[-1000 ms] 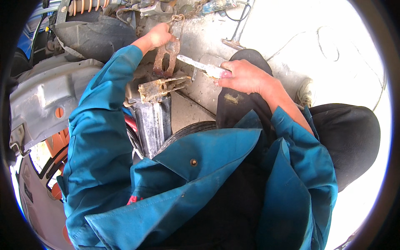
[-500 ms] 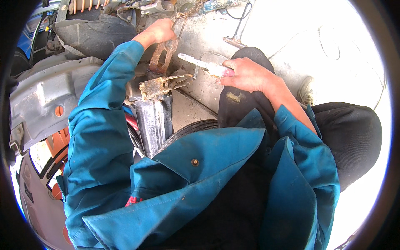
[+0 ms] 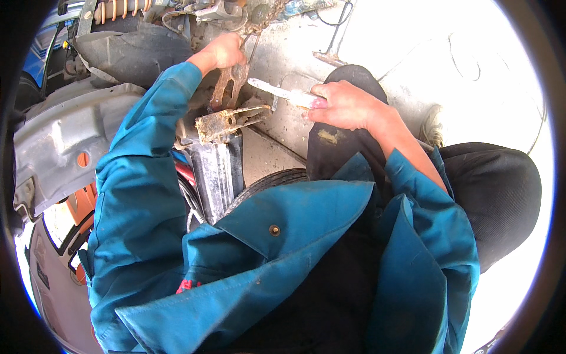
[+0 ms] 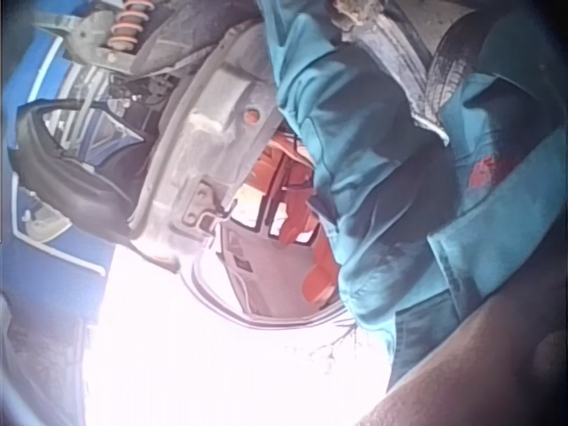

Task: The person welds a metal component attached to a vehicle's suspension area, producing sparks. Then the person walks to a nearby area and attaches a heavy chain to the vehicle's wheel hub and a metal beam, securing it in place.

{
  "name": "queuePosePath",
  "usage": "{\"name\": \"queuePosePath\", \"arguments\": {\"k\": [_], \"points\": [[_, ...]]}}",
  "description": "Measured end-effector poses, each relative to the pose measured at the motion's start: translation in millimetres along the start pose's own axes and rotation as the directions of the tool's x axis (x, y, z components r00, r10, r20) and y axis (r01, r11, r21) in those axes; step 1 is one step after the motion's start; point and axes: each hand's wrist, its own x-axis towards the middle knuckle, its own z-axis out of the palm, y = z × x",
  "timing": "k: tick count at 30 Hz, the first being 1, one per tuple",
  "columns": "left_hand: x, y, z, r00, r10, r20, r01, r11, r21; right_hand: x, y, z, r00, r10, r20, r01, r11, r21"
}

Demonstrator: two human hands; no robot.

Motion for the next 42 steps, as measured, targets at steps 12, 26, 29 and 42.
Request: {"name": "queuePosePath", "arguments": {"k": [12, 26, 29, 42], "points": [[-10, 4, -13, 0.989, 0.004, -0.150, 0.003, 0.999, 0.047, -2, 2, 2, 1.000, -0.006, -0.005, 0.007, 0.999, 0.044], [-20, -2, -10, 0.970, -0.051, -0.237, 0.061, 0.998, 0.033, -9, 2, 2, 0.999, -0.030, -0.022, 0.031, 0.999, 0.010], [-24, -5, -11, 0.963, -0.039, -0.267, 0.048, 0.998, 0.029, -11, 1, 2, 1.000, -0.019, 0.004, 0.019, 0.999, 0.042], [-23, -6, -7, 0.965, -0.079, -0.252, 0.091, 0.995, 0.039, -11, -15, 1, 0.999, -0.008, 0.043, 0.010, 0.999, -0.033]]}}
